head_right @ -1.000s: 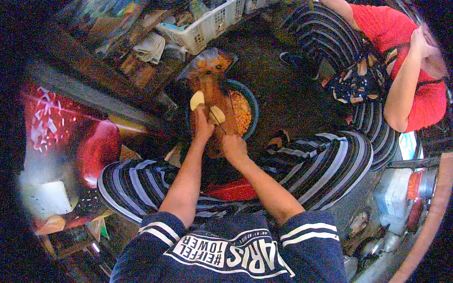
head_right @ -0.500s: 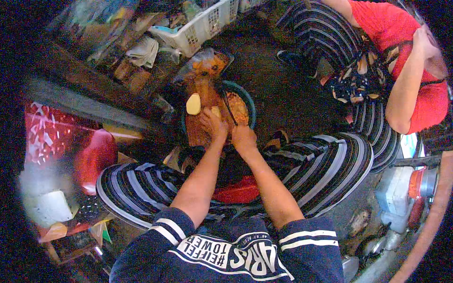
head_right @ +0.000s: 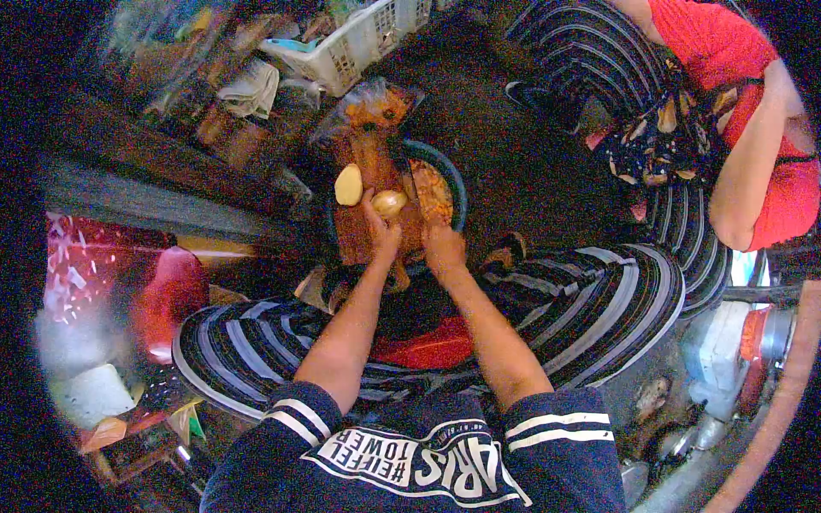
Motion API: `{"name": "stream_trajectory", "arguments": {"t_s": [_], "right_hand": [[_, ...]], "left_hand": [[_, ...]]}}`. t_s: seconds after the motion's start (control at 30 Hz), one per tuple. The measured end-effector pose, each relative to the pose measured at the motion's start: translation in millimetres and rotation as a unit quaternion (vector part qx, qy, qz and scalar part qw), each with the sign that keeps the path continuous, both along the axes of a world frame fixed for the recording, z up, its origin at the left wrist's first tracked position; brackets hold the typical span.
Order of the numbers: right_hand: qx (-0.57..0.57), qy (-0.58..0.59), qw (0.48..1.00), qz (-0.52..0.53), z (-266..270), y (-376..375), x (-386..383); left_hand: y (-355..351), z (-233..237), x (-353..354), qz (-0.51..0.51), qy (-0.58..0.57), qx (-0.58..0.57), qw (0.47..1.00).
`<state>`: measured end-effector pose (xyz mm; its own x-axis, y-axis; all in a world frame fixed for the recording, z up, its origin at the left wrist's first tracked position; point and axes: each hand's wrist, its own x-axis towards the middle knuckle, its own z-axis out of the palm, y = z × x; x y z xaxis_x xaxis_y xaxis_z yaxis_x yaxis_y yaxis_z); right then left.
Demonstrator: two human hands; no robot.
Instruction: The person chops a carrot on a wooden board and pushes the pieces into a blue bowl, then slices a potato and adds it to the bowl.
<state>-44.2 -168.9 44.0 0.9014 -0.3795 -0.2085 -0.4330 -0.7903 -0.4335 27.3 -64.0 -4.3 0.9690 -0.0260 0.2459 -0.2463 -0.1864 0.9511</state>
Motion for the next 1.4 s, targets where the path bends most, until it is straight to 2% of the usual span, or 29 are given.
{"name": "stream_trajectory", "arguments": {"t_s": [0.17,0.23,0.3,0.4,0.63,0.73,0.8,0.9,1.0,1.07,1.1,1.17,1.3,1.4], "right_hand": [[-0.004,0.001,1.000,-0.010,5.5,6.8,1.3],[-0.023,-0.002,1.000,-0.004,12.6,7.0,1.4],[-0.001,0.007,1.000,-0.009,19.8,7.7,1.8],[0.006,0.029,0.999,0.020,28.2,8.9,0.3],[0.004,0.034,0.999,0.013,0.2,16.9,5.8],[-0.010,-0.002,1.000,0.016,2.2,14.1,18.3],[0.033,-0.045,0.998,0.024,6.6,9.6,18.2],[0.020,-0.058,0.998,0.011,16.5,11.3,8.7],[0.017,0.010,1.000,0.021,29.0,19.2,4.7],[-0.007,0.014,0.999,0.049,-6.1,21.4,5.1],[-0.035,0.015,0.996,0.076,-8.7,21.8,7.3],[-0.018,-0.010,0.997,0.070,-11.4,19.9,13.7],[0.032,-0.060,0.997,0.023,10.1,14.0,22.0],[0.037,-0.046,0.997,0.040,26.7,14.1,13.3]], "left_hand": [[5.9,-21.0,5.5,-0.017,-0.034,0.083,0.996],[9.9,-14.3,5.9,-0.026,-0.058,0.103,0.993],[13.4,-9.1,4.2,-0.049,-0.098,0.175,0.979],[18.7,-5.5,5.8,-0.060,-0.076,0.170,0.981],[21.1,-7.7,5.6,-0.039,-0.104,0.177,0.978],[22.6,-5.7,8.9,-0.053,-0.085,0.178,0.979],[23.3,-3.8,7.4,-0.054,-0.092,0.146,0.983],[22.1,1.2,2.4,-0.031,-0.076,0.107,0.991],[23.8,0.4,2.4,-0.032,-0.073,0.101,0.992],[26.1,-0.6,1.8,-0.027,-0.076,0.113,0.990],[24.8,-0.1,2.8,-0.023,-0.083,0.122,0.989],[25.3,3.1,1.0,-0.019,-0.082,0.123,0.989],[25.7,-0.1,3.3,-0.018,-0.073,0.102,0.992],[24.2,-8.3,2.7,0.015,-0.099,0.102,0.990]]}}
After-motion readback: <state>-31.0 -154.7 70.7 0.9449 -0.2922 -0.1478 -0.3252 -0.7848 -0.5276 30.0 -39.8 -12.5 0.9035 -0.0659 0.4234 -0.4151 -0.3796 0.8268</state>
